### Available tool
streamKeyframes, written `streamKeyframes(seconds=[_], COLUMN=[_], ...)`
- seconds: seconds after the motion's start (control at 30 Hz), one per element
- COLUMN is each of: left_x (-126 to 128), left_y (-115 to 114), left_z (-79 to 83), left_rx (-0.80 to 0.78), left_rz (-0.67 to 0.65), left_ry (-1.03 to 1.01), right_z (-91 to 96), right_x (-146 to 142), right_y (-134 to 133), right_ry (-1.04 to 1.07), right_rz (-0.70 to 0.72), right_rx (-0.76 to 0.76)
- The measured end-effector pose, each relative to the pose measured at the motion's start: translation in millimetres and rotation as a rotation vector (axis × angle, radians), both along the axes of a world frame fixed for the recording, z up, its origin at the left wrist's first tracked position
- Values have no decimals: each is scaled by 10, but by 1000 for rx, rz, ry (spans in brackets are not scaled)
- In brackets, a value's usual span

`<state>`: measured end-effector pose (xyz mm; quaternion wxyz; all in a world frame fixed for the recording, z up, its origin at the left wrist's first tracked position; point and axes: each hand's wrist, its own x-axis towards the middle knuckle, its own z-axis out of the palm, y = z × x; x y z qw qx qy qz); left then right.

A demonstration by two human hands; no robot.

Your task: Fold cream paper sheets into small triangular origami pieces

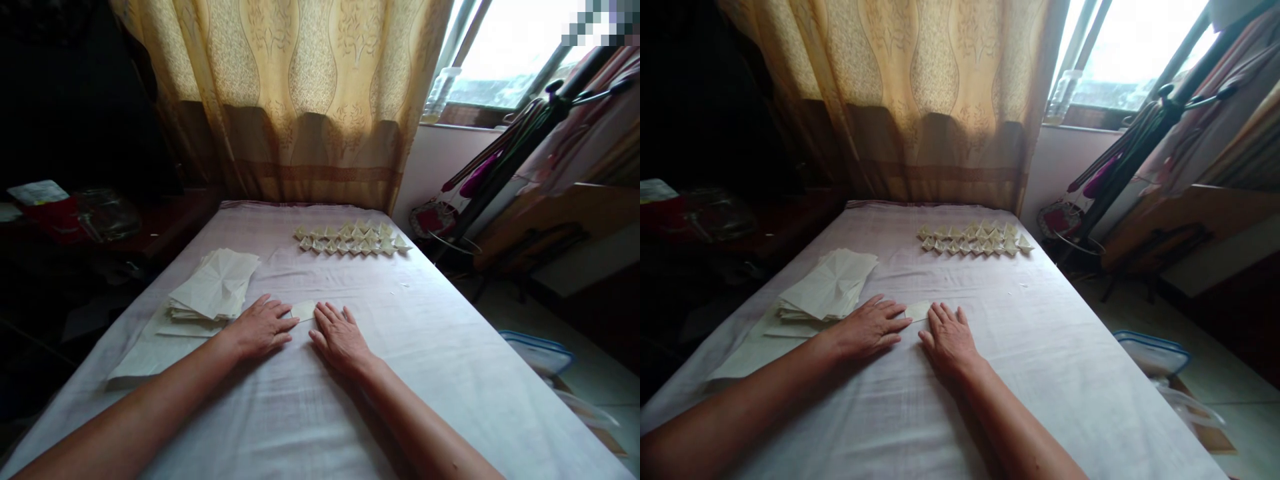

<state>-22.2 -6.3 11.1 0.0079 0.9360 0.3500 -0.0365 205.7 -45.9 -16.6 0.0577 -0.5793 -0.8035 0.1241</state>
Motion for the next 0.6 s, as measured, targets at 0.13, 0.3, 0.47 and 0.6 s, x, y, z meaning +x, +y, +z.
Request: streamKeyframes(seconds=[0.13,0.3,0.47,0.6], left_x=[15,-32,-39,43], left_y=[19,-13,-38,-18], left_z=[16,-93,-118,-18], left_rx=[58,80,68,61], left_rz=[-44,-33,21,8], left_ry=[-14,-53,-48,-3], right_z=[-25,-42,-20,-2], right_x=[-199,-294,-180,-67], right_y=[19,125,131,107], right_ry=[82,93,41,26], right_rz=[35,158,83,-17], right_rx=[85,9,43,63])
